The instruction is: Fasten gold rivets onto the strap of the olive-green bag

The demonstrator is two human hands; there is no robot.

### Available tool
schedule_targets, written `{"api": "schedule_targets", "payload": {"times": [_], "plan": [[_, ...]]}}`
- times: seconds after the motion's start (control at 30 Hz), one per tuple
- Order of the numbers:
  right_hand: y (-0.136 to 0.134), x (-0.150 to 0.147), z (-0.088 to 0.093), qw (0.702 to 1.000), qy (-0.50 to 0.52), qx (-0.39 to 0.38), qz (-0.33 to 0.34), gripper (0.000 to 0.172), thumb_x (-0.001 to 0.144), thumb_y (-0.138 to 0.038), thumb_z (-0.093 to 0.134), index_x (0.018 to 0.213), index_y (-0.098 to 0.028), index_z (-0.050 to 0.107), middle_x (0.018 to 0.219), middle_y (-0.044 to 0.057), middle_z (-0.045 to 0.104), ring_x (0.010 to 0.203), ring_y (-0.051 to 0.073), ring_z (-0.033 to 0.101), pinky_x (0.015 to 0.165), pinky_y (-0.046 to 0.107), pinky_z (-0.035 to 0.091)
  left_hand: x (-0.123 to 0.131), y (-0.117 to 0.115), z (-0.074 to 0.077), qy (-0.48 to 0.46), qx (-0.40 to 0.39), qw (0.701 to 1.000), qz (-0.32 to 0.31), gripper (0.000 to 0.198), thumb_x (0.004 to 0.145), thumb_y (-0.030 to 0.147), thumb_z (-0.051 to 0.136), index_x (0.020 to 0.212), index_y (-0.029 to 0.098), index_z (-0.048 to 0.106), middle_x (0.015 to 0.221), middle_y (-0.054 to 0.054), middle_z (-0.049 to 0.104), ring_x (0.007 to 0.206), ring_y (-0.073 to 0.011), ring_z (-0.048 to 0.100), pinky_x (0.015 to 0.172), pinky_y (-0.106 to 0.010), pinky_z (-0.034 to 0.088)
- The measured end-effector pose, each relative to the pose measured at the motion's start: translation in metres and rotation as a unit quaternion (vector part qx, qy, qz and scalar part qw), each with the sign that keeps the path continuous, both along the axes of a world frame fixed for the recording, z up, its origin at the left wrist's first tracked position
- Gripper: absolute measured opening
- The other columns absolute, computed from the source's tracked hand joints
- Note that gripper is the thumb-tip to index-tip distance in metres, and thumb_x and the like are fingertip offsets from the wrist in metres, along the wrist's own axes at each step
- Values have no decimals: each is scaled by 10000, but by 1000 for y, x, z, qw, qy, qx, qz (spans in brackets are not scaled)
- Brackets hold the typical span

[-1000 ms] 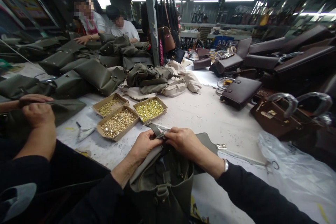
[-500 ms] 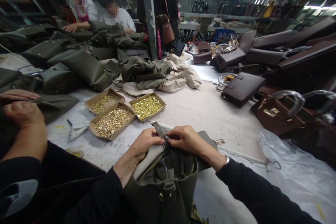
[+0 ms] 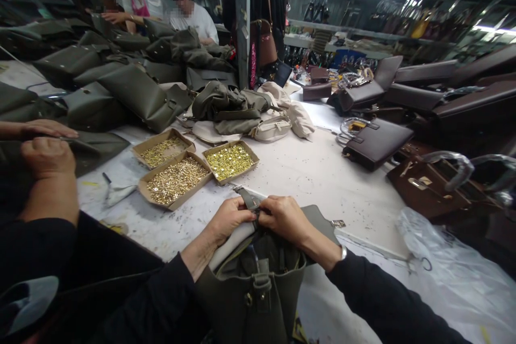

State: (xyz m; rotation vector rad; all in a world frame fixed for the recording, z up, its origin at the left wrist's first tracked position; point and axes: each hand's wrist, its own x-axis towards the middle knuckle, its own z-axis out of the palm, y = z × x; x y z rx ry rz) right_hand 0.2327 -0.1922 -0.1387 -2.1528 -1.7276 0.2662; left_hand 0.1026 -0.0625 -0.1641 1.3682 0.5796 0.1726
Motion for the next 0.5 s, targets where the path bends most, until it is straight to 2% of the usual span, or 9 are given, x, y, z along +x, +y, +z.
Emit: {"api": "schedule_targets", "payload": {"times": [0.23,0.33,0.37,0.43,0.5], "plan": [[-5,-3,-8,998,16,51,-41,76,818,-140,643,779,-188,688,753,5,668,649,133,578,604,246,341,3,-12,4,4,139,990,27,263,618,95,610,847,156,726,826,-23,743,833,-219,663,797,-310,496],[-10,-5,-3,992,37,116,-41,148,779,-124,642,902,-195,681,868,27,670,781,174,615,698,257,433,-1,-22,15,4,265,963,40,307,687,38,563,913,176,719,887,-29,727,870,-220,654,830,-325,488],[-12,-5,-1,986,51,150,-47,246,755,-126,654,991,-193,675,969,54,676,881,203,627,769,282,466,-3,-25,21,-1,334,942,29,324,703,19,548,935,178,709,908,-35,719,883,-221,651,835,-329,488],[-17,-4,2,971,102,209,-52,410,731,-133,668,1135,-195,637,1116,89,663,1021,243,620,876,337,496,-7,-30,36,-22,485,874,-17,324,736,-9,531,958,173,682,940,-50,702,903,-224,646,835,-333,497],[-23,-5,2,959,165,230,-21,367,770,-140,646,1130,-213,628,1076,69,679,978,228,641,853,335,518,-12,-33,53,-40,607,791,-65,265,808,9,536,973,172,665,952,-66,687,907,-236,639,815,-345,513]]}}
